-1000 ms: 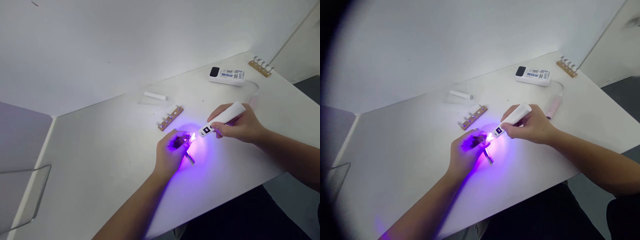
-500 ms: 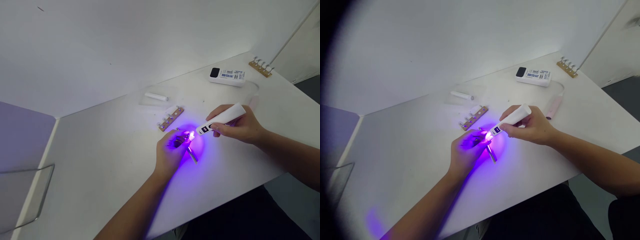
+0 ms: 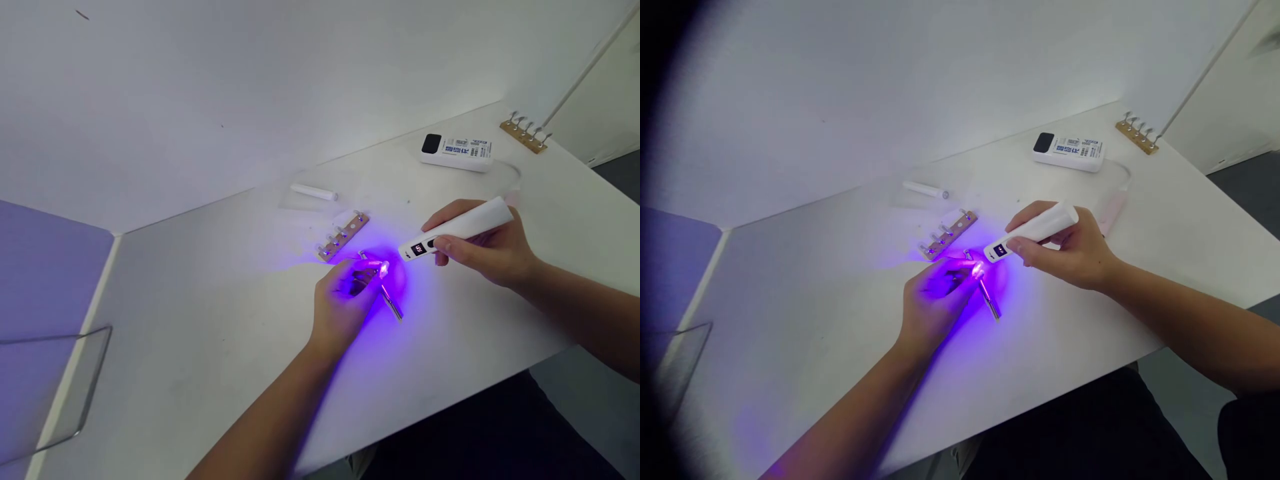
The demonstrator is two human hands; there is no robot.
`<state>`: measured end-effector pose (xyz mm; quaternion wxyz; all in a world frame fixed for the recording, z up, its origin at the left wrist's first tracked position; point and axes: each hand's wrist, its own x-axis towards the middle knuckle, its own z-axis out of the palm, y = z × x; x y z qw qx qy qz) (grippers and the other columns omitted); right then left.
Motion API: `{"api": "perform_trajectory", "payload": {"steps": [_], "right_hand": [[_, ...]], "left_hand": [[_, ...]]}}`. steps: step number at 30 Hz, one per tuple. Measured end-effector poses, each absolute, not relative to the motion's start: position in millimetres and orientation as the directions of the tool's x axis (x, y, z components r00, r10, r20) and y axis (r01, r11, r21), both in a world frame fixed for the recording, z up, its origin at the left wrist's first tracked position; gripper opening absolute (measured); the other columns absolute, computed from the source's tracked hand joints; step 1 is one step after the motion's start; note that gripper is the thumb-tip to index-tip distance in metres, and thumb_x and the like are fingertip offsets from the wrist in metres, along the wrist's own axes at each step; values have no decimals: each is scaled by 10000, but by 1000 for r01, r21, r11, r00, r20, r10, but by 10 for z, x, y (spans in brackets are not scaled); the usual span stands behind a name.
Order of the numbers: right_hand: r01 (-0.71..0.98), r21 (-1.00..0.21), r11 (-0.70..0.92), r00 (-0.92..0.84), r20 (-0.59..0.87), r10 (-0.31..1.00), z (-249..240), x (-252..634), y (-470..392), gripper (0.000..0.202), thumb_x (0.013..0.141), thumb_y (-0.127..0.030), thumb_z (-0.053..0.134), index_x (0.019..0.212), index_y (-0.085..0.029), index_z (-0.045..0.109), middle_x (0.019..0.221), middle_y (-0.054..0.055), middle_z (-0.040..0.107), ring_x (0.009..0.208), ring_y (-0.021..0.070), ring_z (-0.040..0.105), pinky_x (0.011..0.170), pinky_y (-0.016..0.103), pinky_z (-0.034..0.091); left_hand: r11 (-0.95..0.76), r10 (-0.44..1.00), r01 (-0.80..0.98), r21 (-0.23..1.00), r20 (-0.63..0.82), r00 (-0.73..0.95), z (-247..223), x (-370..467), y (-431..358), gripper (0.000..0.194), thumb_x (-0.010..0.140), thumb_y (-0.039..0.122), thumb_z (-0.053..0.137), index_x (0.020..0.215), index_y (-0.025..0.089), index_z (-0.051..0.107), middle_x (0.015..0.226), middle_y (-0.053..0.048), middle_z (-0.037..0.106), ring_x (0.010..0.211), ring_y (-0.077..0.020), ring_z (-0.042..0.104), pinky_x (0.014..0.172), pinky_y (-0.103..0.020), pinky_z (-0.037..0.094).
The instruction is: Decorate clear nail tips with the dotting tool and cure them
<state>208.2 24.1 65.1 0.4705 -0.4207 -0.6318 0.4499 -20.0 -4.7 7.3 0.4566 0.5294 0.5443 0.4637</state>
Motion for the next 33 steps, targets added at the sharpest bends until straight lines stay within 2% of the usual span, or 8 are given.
{"api": "perform_trajectory", "payload": {"steps": [8,21,33], "right_hand": [[123,-964,235,-235,202,951,636,2082,245,31,833,-261,805,834,-239,784,631,10,702,561,165,626,505,331,453],[143,-947,288,-263,244,933,651,2070,234,31,835,-220,796,813,-239,785,645,-2,702,561,150,613,498,318,432],[125,-922,366,-281,321,905,596,2083,257,59,839,-150,787,846,-209,784,641,-11,695,543,126,613,469,275,431]], "left_hand": [[27,999,139,990,-24,-27,60,-212,-54,187,775,323,842,901,188,811,871,-35,761,662,-142,623,591,-276,502],[70,998,106,992,-69,-11,129,-204,-45,139,717,211,838,854,199,819,722,-1,708,621,-128,580,570,-266,483],[37,999,130,991,-38,2,76,-214,-57,165,745,200,841,910,194,833,834,-20,765,656,-127,623,605,-264,518]]}}
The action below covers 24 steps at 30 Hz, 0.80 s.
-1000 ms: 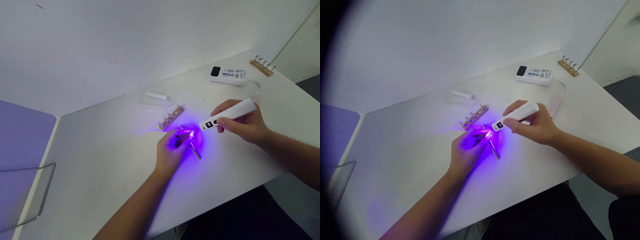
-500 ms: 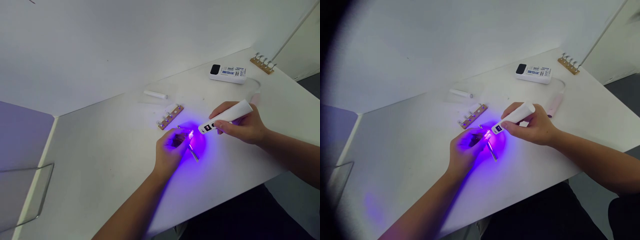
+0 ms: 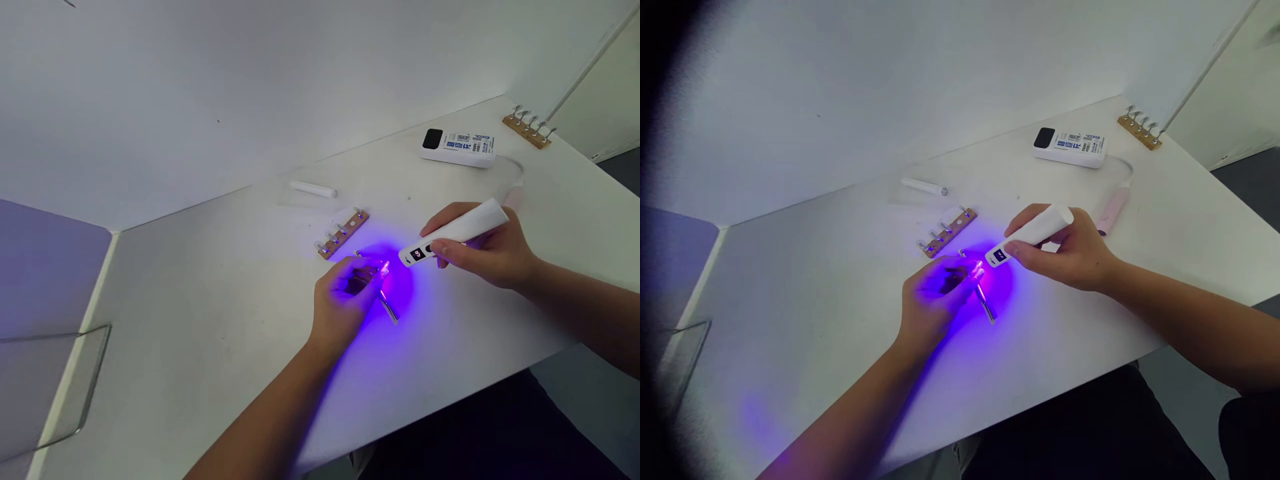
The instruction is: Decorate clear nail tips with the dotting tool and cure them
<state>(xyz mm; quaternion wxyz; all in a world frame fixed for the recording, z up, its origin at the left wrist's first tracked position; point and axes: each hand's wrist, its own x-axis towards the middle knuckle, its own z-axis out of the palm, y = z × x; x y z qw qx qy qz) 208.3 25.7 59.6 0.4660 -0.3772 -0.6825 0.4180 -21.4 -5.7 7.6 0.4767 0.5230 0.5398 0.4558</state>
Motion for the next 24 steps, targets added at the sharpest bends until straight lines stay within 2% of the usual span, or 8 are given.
{"api": "perform_trajectory", "payload": {"steps": [8,24], "right_hand": [[101,-906,410,-272,372,888,567,2091,256,74,856,-138,792,863,-212,792,646,-10,696,539,124,611,464,270,439],[74,-895,441,-278,406,871,570,2096,262,114,839,-105,785,879,-211,797,686,-15,721,547,112,629,471,266,465]], "left_hand": [[-4,1000,147,989,4,2,84,-208,-48,143,770,267,844,887,187,822,793,-19,753,655,-133,636,597,-257,529],[26,1000,99,995,-26,4,91,-206,-53,171,706,173,833,876,191,828,807,-17,778,652,-134,654,607,-257,536]]}}
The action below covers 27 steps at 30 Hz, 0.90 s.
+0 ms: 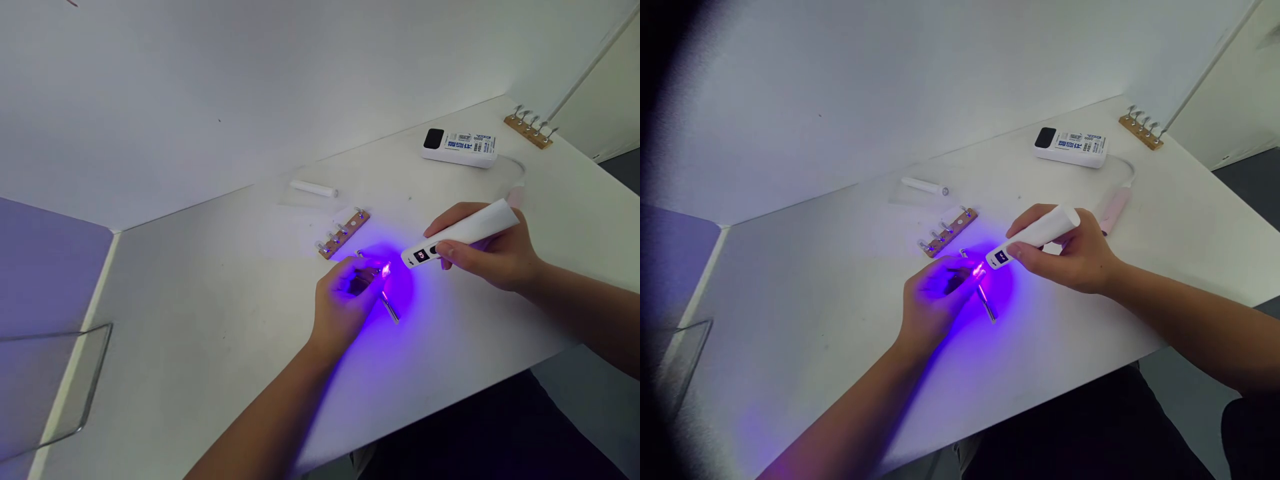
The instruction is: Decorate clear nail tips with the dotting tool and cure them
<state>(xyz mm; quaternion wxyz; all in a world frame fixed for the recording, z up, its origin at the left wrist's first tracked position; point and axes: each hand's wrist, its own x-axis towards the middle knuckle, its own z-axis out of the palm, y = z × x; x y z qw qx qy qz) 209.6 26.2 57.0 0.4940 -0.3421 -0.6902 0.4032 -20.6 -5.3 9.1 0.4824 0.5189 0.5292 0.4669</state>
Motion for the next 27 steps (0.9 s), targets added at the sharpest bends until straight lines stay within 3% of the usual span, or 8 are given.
{"api": "perform_trajectory", "payload": {"steps": [27], "right_hand": [[133,-917,377,-282,330,901,594,2097,260,35,841,-183,801,835,-213,785,651,-10,706,542,130,610,469,285,445]], "left_hand": [[5,1000,138,990,-7,14,78,-203,-52,128,749,222,839,865,189,794,778,-13,745,638,-136,629,603,-280,542]]}}
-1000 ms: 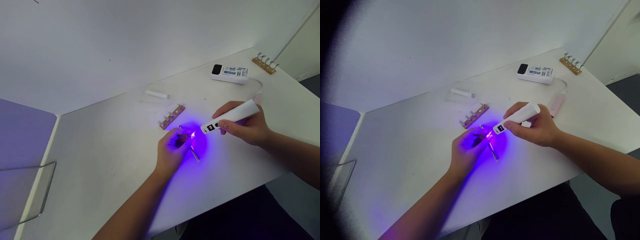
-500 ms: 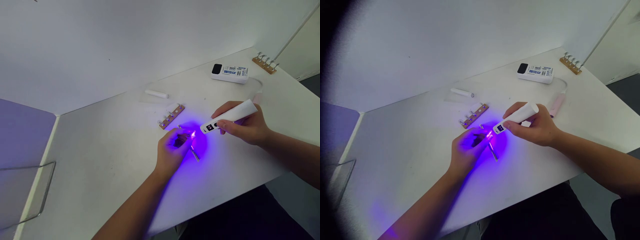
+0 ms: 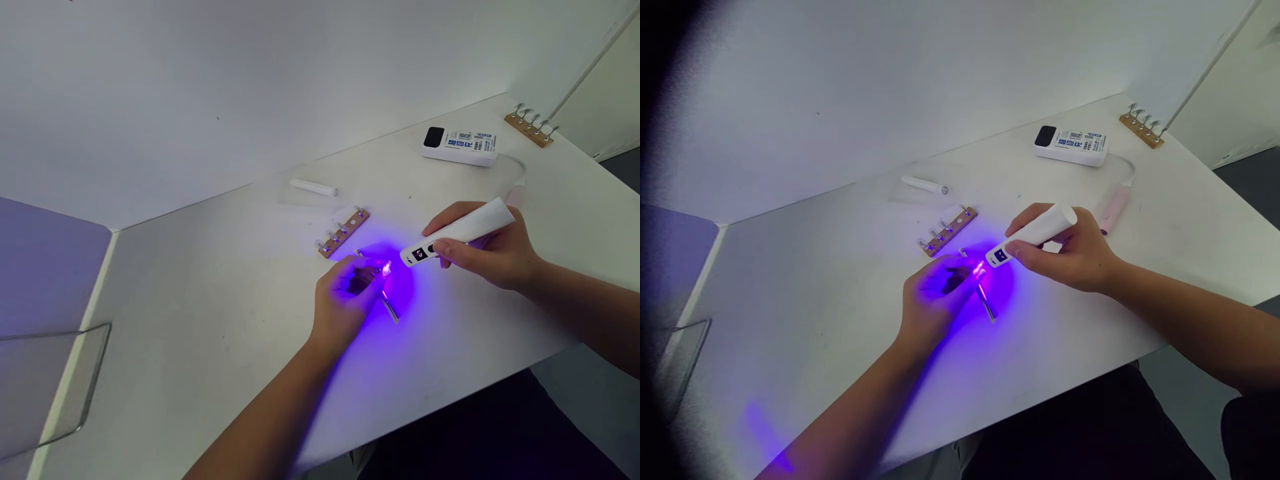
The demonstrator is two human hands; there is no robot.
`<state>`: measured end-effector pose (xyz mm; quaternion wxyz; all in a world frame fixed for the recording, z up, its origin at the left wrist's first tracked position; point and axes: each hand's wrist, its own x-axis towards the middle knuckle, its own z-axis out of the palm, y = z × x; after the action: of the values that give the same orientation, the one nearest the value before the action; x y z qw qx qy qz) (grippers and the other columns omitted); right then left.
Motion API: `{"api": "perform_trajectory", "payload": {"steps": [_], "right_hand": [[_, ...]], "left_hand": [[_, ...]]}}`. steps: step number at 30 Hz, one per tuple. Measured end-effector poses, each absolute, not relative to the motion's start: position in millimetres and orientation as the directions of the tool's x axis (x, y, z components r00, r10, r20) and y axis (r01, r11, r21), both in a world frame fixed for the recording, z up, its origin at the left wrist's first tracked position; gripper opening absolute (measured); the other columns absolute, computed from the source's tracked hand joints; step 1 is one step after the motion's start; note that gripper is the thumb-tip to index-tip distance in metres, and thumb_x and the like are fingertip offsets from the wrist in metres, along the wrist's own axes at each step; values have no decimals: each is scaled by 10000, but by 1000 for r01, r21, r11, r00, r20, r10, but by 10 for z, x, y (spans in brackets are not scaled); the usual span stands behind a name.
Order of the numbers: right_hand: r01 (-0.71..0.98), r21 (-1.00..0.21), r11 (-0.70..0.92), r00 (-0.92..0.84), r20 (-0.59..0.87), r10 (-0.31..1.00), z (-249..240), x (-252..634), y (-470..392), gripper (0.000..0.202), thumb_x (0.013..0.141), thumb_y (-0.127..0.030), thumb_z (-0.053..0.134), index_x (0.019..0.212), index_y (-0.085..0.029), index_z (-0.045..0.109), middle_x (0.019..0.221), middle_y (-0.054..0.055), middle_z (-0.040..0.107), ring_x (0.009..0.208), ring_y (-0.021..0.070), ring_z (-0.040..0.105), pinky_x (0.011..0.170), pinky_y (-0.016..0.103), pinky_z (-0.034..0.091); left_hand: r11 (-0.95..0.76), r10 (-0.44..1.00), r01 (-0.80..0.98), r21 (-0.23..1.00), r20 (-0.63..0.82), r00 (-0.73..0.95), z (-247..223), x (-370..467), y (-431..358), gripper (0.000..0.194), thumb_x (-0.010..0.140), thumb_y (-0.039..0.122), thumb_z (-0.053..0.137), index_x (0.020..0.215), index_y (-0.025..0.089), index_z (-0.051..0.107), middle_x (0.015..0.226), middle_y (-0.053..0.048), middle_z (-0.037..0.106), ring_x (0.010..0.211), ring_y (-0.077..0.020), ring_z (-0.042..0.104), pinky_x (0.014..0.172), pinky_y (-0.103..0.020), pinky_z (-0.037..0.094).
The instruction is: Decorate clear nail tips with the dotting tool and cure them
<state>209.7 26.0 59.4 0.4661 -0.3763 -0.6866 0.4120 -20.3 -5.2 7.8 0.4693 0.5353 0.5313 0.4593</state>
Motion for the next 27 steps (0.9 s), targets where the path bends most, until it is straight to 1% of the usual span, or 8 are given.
{"api": "perform_trajectory", "payload": {"steps": [10,14,17,21,27], "right_hand": [[101,-909,404,-290,362,886,592,2087,262,40,854,-163,794,853,-204,794,645,-13,699,548,120,609,471,269,440],[111,-910,400,-288,356,889,583,2100,264,12,852,-185,798,851,-195,792,647,-10,698,542,117,603,465,269,433],[137,-913,384,-284,335,898,582,2104,262,22,848,-181,794,848,-200,783,645,-10,701,543,124,606,462,275,435],[132,-907,400,-295,349,889,589,2097,263,44,850,-168,795,850,-209,781,645,-16,697,541,121,607,465,273,429],[144,-913,382,-285,332,899,600,2090,261,37,848,-180,792,842,-212,775,645,-13,699,540,125,606,463,279,437]], "left_hand": [[2,1000,133,991,-5,19,77,-197,-56,136,764,231,844,885,188,801,797,-18,749,668,-142,642,621,-281,546],[4,1000,134,991,-6,14,72,-196,-54,130,764,225,847,879,185,802,798,-18,750,664,-140,639,612,-277,540],[13,1000,133,991,-15,18,71,-196,-58,145,762,203,844,904,190,815,813,-18,757,677,-142,646,623,-279,543],[6,1000,132,991,-8,19,63,-197,-66,158,760,196,844,917,196,823,812,-19,758,684,-146,648,623,-283,550],[-1,1000,152,988,-3,23,70,-198,-63,139,776,243,842,905,196,821,788,-21,750,661,-148,641,601,-283,549]]}}
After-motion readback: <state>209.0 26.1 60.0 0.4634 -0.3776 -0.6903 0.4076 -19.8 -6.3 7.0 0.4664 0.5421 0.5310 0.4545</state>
